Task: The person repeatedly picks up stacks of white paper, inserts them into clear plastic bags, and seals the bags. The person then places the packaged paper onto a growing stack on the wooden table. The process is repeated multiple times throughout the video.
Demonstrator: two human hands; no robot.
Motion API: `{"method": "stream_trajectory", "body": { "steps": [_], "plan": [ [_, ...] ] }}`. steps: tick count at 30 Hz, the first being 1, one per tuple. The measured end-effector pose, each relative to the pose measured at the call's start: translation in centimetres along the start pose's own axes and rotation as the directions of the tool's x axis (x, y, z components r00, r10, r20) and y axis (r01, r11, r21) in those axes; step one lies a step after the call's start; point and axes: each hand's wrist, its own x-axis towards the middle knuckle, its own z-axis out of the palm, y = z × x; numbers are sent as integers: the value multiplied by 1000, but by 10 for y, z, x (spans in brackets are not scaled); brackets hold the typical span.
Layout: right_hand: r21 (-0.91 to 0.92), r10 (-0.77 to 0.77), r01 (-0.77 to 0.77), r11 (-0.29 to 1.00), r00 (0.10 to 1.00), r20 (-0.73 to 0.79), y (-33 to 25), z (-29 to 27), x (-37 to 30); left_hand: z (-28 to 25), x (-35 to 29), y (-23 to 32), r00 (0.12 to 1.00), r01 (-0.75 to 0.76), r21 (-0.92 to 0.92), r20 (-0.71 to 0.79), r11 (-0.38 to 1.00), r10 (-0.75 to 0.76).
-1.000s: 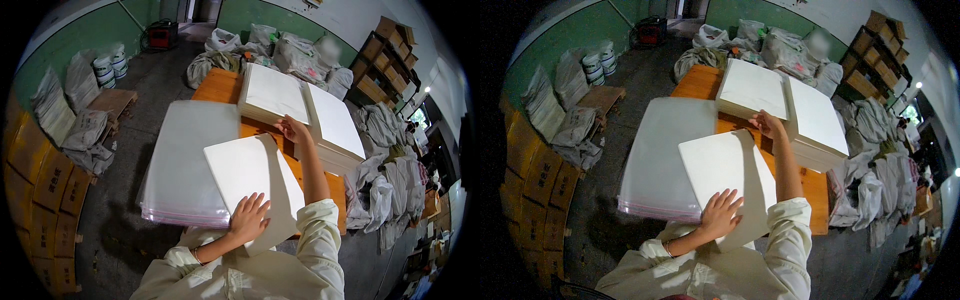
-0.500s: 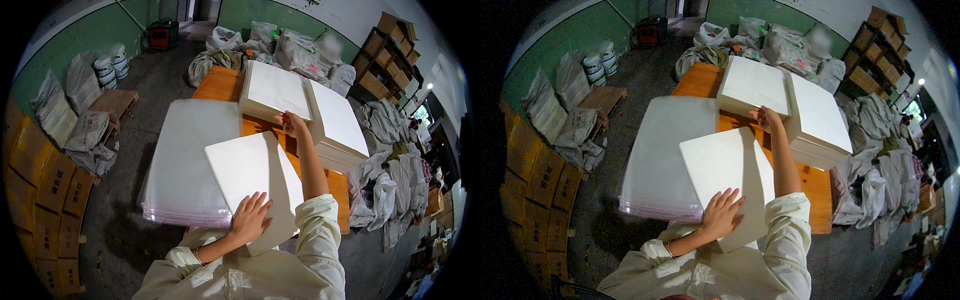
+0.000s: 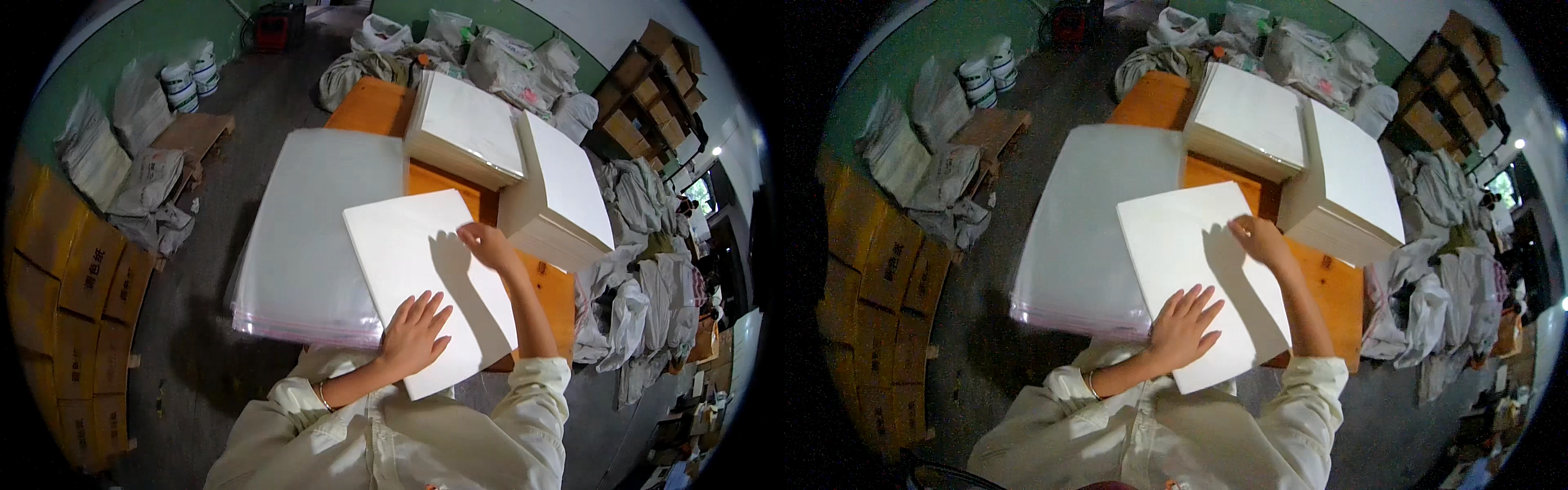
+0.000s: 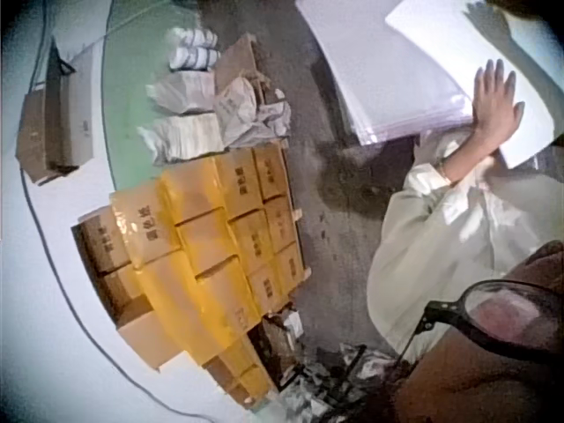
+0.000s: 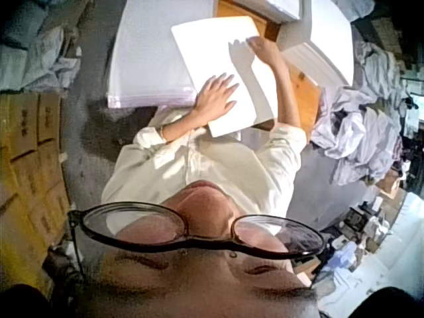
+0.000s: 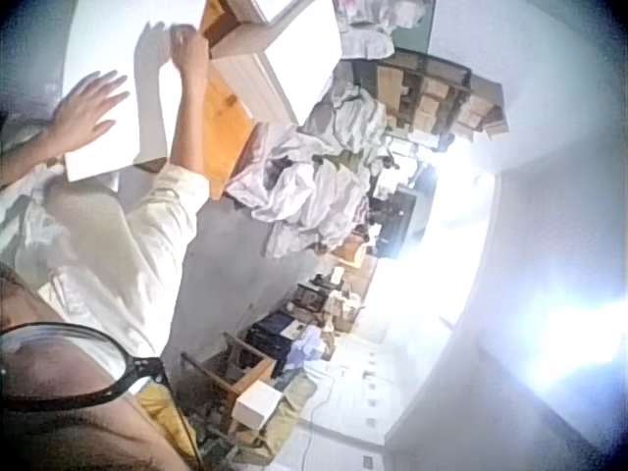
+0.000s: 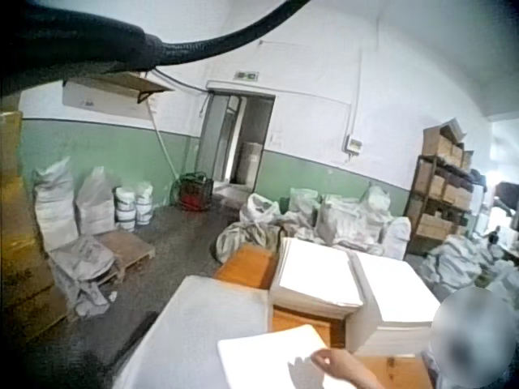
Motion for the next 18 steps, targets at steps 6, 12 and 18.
{"method": "stream_trajectory", "body": {
  "steps": [6, 12, 18],
  "plan": [
    [5, 94, -94, 996, 984, -152, 1, -4, -128, -9, -10, 3, 997, 5, -234, -68, 972, -22],
    [237, 378, -318, 918, 880, -286, 52, -4, -212, -48, -63, 6, 808, 446, -381, 561, 810, -181],
    [373, 383, -280, 884, 893, -237, 60, 15, -216, -12, -105, 5, 697, 714, -666, 652, 216, -297]
  ]
}}
